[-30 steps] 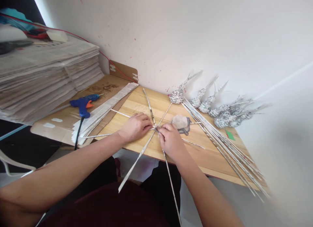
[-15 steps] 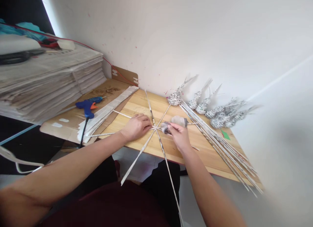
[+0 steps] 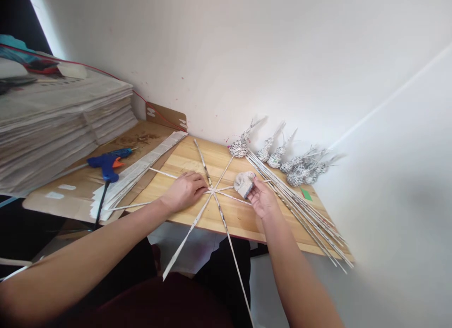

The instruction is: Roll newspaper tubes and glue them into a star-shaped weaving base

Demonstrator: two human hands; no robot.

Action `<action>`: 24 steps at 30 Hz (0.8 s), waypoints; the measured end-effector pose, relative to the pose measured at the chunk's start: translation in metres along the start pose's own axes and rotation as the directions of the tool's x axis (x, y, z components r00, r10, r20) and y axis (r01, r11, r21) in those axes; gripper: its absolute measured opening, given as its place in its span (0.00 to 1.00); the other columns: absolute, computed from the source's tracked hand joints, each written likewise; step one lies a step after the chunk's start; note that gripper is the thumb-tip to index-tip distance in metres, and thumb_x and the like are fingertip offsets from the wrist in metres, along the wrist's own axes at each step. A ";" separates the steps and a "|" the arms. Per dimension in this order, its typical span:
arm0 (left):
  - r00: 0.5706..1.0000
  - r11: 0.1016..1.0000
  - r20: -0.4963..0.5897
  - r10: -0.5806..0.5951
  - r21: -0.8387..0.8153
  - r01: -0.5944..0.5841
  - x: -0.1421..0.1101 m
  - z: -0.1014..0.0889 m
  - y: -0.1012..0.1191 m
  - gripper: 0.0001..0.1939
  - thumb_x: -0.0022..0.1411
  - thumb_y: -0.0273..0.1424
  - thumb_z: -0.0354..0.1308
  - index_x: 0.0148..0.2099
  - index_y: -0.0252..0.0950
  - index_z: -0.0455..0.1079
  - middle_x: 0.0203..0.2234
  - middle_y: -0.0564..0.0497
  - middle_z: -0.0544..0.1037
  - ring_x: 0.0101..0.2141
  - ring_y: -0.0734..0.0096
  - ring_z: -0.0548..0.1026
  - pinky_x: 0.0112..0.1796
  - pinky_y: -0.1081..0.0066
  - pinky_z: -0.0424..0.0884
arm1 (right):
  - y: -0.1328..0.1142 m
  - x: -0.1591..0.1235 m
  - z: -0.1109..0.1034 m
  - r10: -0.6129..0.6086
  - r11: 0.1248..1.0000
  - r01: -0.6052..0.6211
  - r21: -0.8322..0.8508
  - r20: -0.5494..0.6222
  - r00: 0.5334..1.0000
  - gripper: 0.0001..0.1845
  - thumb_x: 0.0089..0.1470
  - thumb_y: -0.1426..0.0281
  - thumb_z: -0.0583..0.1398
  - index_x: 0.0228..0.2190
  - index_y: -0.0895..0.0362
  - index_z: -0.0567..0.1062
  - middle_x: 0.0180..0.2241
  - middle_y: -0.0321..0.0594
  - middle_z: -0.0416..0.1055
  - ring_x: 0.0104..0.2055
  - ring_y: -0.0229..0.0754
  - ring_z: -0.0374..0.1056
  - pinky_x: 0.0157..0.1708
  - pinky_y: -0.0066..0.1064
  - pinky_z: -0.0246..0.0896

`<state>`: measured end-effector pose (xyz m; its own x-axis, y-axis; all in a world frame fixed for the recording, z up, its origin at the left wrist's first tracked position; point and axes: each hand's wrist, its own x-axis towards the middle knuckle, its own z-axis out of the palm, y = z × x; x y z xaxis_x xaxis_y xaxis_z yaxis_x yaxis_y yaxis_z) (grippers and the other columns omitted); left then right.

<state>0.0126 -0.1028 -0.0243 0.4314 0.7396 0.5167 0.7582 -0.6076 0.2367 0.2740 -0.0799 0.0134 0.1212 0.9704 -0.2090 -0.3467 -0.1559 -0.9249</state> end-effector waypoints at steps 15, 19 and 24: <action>1.000 0.998 -0.016 -0.026 -0.053 0.025 0.000 0.000 0.001 0.10 0.65 0.31 0.51 0.41 0.37 0.74 0.34 0.46 0.75 0.40 0.63 0.70 0.45 0.63 0.65 | -0.087 0.039 0.042 -0.251 0.947 0.261 -0.187 0.076 0.965 0.10 0.37 0.80 0.67 0.24 0.58 0.74 0.23 0.34 0.73 0.25 0.35 0.69 0.25 0.25 0.70; 1.000 0.998 0.002 -0.026 -0.051 0.026 0.001 0.000 0.000 0.10 0.65 0.31 0.51 0.40 0.37 0.74 0.34 0.46 0.75 0.40 0.64 0.70 0.44 0.63 0.65 | -0.138 0.065 0.091 -0.505 0.857 0.509 -0.084 0.064 0.861 0.12 0.43 0.84 0.62 0.29 0.57 0.70 0.27 0.33 0.73 0.28 0.34 0.70 0.31 0.29 0.72; 1.000 0.998 -0.007 -0.025 -0.061 0.024 0.001 0.001 0.000 0.10 0.65 0.31 0.51 0.39 0.37 0.74 0.34 0.47 0.74 0.40 0.64 0.70 0.45 0.63 0.65 | -0.162 0.102 0.146 -0.664 0.737 0.664 -0.123 0.046 0.746 0.14 0.53 0.81 0.56 0.42 0.58 0.67 0.40 0.41 0.73 0.39 0.33 0.72 0.40 0.28 0.67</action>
<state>0.0135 -0.1013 -0.0250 0.4092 0.7523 0.5163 0.7369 -0.6062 0.2992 0.2072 0.0710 0.1884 0.2781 0.8361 0.4729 -0.0605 0.5066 -0.8601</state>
